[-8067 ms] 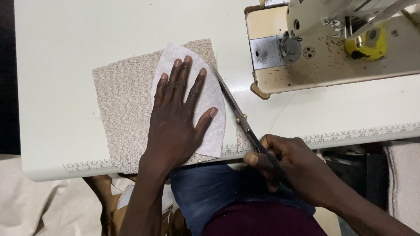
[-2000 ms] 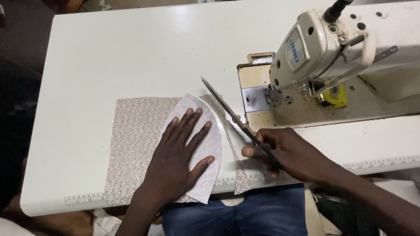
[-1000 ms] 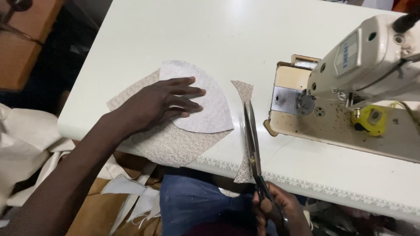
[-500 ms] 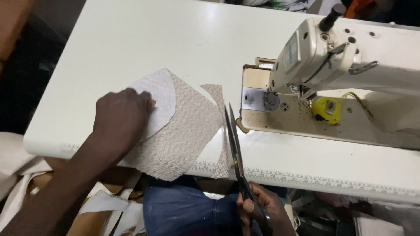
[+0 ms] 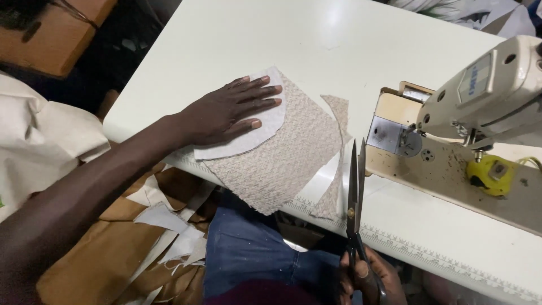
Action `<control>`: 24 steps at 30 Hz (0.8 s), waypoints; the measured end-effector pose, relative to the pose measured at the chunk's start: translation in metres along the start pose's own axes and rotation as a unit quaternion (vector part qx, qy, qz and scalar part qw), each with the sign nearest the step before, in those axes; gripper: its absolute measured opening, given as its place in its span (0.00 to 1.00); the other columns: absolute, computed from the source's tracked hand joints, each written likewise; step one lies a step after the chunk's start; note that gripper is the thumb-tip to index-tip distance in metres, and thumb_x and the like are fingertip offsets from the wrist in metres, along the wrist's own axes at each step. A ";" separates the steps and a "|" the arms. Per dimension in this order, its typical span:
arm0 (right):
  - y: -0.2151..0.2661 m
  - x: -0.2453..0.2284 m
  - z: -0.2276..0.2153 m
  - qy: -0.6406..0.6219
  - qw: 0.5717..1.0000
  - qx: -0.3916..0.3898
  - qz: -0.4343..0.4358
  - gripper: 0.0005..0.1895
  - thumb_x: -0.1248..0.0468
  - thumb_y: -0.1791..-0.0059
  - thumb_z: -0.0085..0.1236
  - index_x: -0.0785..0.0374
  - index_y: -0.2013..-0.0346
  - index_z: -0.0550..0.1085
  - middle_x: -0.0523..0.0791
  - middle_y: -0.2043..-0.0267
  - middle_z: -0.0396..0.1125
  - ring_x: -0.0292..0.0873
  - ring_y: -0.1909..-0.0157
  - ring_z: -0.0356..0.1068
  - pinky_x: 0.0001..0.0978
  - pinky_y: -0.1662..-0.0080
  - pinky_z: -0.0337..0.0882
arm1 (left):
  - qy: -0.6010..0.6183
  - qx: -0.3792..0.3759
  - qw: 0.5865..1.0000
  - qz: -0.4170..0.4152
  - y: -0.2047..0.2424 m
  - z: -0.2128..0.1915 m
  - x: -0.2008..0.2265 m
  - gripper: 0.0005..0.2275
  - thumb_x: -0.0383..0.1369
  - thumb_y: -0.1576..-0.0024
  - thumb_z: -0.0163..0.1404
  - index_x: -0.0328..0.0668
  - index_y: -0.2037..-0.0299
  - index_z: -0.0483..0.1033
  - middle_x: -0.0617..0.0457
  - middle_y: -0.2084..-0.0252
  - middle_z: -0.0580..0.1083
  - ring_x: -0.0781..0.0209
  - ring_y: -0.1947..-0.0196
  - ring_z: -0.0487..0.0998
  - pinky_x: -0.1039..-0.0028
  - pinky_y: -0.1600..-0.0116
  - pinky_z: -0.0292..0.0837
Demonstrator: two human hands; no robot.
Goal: Cutting fabric into specific shapes using scissors and using a template for alignment.
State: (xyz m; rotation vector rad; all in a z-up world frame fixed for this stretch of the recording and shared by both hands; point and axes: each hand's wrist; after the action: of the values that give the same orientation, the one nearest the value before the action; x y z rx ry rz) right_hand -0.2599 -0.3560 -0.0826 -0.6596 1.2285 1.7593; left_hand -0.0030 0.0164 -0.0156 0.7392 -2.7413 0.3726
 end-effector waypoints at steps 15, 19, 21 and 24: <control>0.001 -0.014 -0.003 0.096 0.992 -0.056 0.062 0.22 0.52 0.55 0.63 0.71 0.64 0.74 0.56 0.84 0.62 0.53 0.85 0.64 0.41 0.77 0.69 | -0.202 0.282 0.864 -0.365 -0.070 0.097 0.016 0.22 0.41 0.31 0.44 0.34 0.31 0.67 0.40 0.24 0.57 0.38 0.23 0.49 0.39 0.23 0.38; 0.008 -0.006 -0.022 0.153 0.982 -0.098 0.056 0.22 0.50 0.55 0.65 0.69 0.65 0.76 0.53 0.85 0.68 0.44 0.83 0.63 0.32 0.76 0.60 | -0.160 0.300 0.888 -0.309 -0.067 0.077 0.030 0.19 0.38 0.30 0.43 0.33 0.34 0.69 0.40 0.26 0.60 0.40 0.24 0.52 0.42 0.24 0.44; 0.010 0.000 -0.031 0.148 0.980 -0.123 0.046 0.22 0.50 0.54 0.65 0.69 0.65 0.75 0.53 0.79 0.69 0.43 0.80 0.64 0.31 0.74 0.61 | -0.101 0.287 0.914 -0.269 -0.052 0.065 0.036 0.21 0.41 0.30 0.43 0.33 0.35 0.70 0.41 0.27 0.62 0.42 0.24 0.54 0.45 0.23 0.43; 0.010 0.012 -0.042 0.110 0.978 -0.159 0.075 0.21 0.52 0.53 0.65 0.70 0.62 0.75 0.50 0.75 0.67 0.40 0.78 0.62 0.30 0.73 0.60 | -0.029 0.227 0.951 -0.207 -0.029 0.044 0.049 0.24 0.45 0.31 0.42 0.34 0.33 0.67 0.41 0.26 0.60 0.45 0.23 0.52 0.49 0.22 0.39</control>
State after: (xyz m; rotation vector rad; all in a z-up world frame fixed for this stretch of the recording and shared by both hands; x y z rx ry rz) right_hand -0.2770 -0.3917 -0.1035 -0.9922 1.1772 2.0774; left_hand -0.0370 -0.0442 -0.0357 1.4254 -2.4730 0.9071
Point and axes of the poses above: each hand's wrist, its own y-axis away from the middle knuckle, its own z-axis out of the palm, x = y × z
